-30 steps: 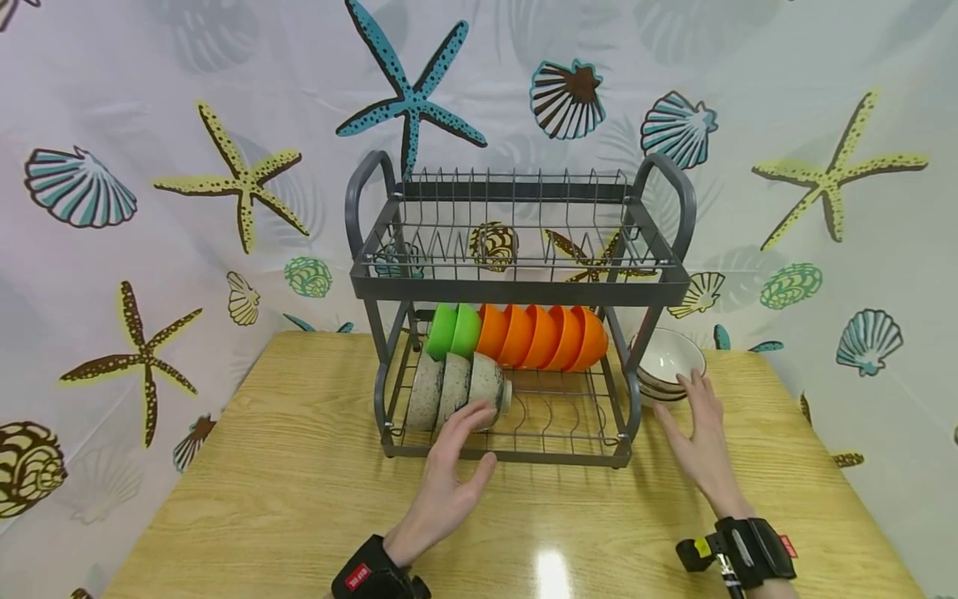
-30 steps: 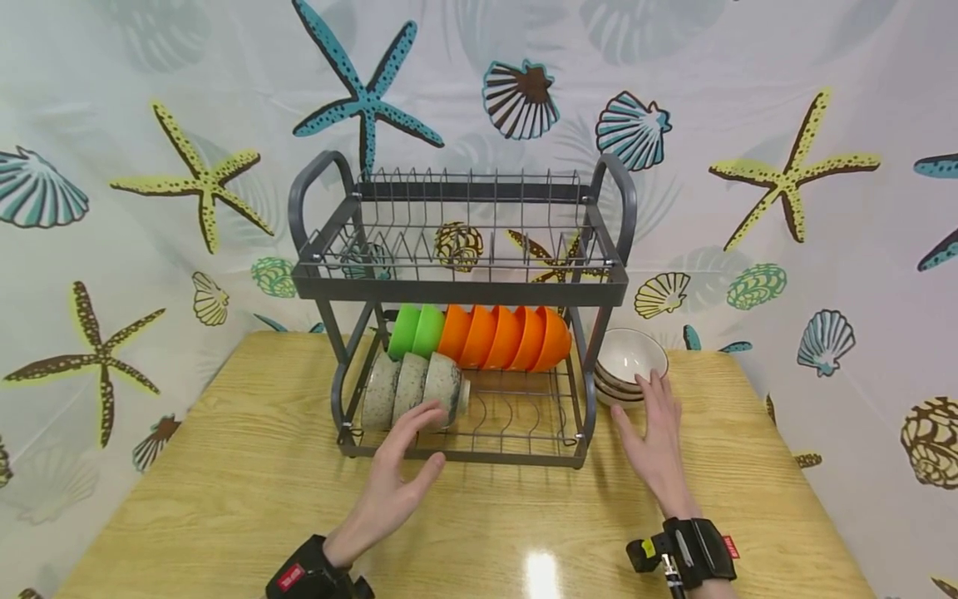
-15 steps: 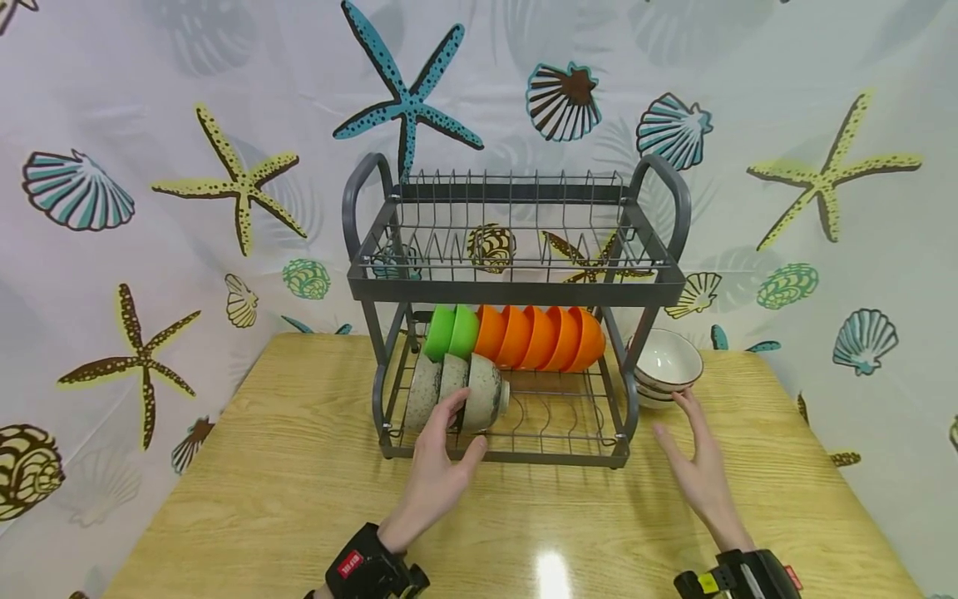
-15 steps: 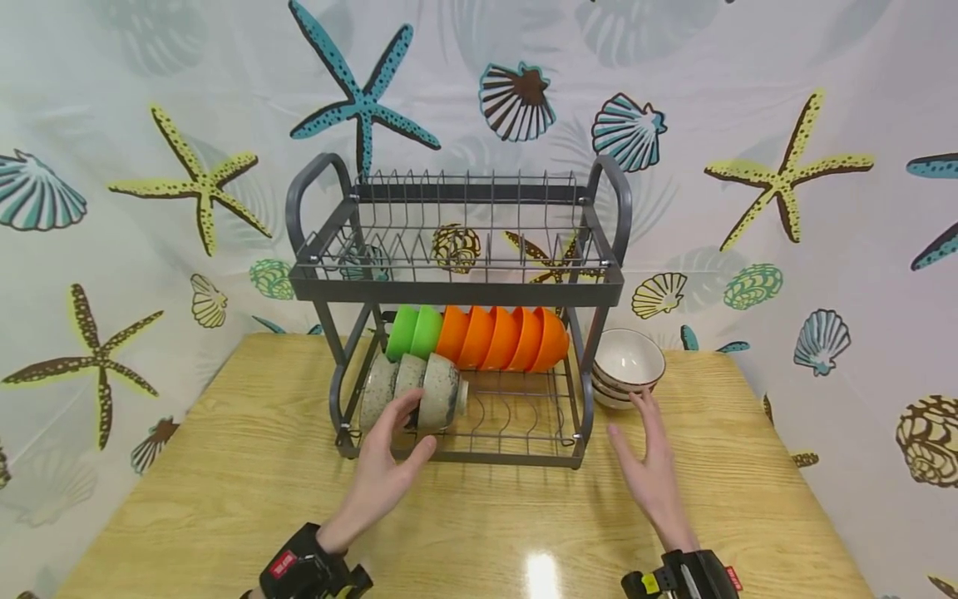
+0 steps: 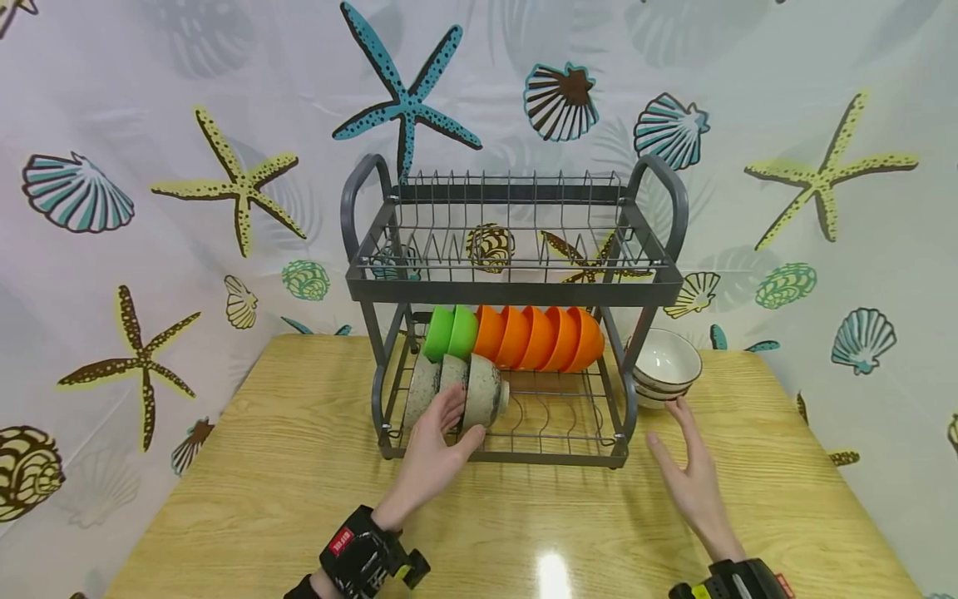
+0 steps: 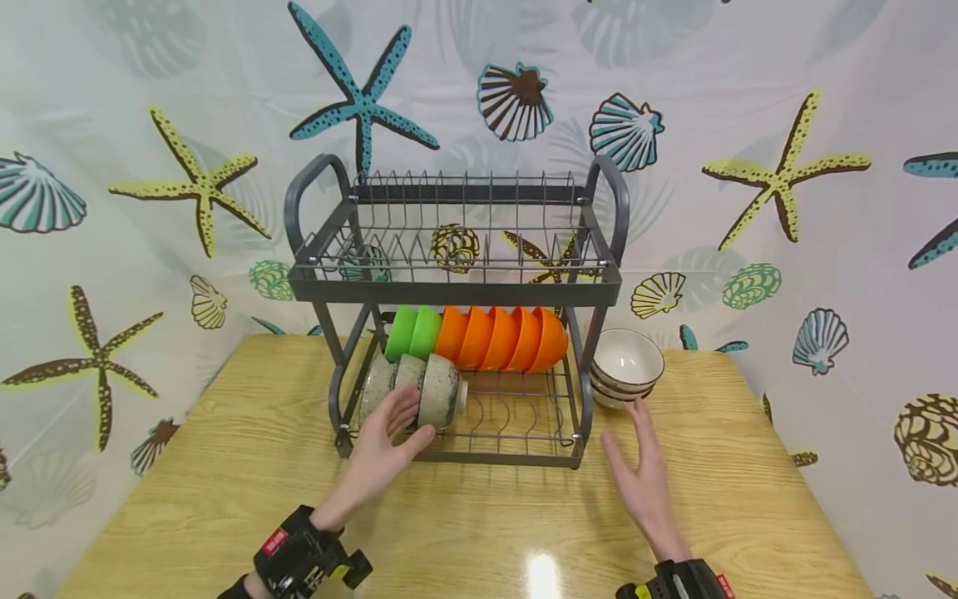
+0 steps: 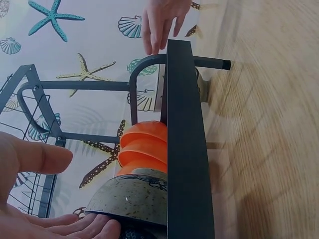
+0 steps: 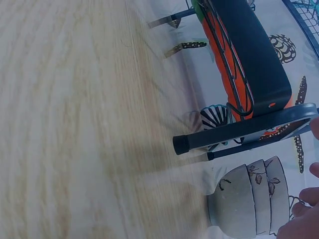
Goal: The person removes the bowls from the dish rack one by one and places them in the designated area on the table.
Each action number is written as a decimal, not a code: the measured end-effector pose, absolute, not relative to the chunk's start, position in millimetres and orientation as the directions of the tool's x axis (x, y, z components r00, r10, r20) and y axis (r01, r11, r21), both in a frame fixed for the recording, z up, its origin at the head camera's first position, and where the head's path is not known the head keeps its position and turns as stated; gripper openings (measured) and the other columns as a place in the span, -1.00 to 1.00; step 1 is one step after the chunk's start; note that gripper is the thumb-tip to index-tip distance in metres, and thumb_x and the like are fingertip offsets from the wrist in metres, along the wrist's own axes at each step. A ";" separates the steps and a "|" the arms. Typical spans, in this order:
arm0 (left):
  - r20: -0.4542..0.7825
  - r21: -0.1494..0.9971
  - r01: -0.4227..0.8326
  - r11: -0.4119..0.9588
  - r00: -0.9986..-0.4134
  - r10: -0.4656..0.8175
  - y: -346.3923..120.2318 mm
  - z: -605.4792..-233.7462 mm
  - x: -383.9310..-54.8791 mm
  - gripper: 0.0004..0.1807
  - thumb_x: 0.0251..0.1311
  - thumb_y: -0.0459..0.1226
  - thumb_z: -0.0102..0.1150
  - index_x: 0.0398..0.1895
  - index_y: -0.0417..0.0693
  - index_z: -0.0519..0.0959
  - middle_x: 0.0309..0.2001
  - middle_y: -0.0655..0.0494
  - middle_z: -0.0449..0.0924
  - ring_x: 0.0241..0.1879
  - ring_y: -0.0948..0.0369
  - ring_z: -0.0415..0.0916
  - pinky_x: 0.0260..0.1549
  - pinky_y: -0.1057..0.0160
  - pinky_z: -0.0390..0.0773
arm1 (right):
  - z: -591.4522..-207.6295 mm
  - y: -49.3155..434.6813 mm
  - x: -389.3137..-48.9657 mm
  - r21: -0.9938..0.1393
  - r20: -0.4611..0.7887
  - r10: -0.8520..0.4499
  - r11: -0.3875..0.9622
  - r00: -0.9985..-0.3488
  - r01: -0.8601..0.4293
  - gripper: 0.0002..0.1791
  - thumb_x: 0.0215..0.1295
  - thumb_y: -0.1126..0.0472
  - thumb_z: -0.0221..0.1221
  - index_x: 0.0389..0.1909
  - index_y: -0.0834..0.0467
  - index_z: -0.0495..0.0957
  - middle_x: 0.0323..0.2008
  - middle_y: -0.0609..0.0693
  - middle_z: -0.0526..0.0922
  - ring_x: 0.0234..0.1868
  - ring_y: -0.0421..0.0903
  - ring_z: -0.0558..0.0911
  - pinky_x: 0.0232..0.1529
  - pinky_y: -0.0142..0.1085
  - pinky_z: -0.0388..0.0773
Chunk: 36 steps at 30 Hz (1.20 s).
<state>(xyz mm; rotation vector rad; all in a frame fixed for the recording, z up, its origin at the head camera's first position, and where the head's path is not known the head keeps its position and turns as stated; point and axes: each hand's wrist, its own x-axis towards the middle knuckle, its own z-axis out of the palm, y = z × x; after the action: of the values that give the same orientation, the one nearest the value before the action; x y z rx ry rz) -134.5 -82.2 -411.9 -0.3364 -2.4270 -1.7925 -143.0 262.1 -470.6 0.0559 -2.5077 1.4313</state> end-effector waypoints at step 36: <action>0.166 0.865 0.166 0.474 -0.985 0.043 -68.5 -408.4 -174.4 -0.51 0.27 -0.32 0.30 0.21 -0.43 0.52 0.07 -0.38 0.65 0.02 -0.16 0.69 0.03 -0.11 0.68 | -482.1 261.5 -145.1 -0.868 0.206 0.114 0.480 -0.972 -0.128 -0.31 0.54 0.08 0.04 0.54 0.28 0.08 0.61 0.29 -0.11 0.57 0.44 -0.07 0.46 0.47 -0.10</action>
<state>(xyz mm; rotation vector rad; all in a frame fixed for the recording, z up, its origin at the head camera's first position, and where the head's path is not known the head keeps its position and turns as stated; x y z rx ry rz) -174.4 -68.5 -408.4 -0.1848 -2.5915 -1.5406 -145.1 261.5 -482.1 0.0120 -2.4918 1.4921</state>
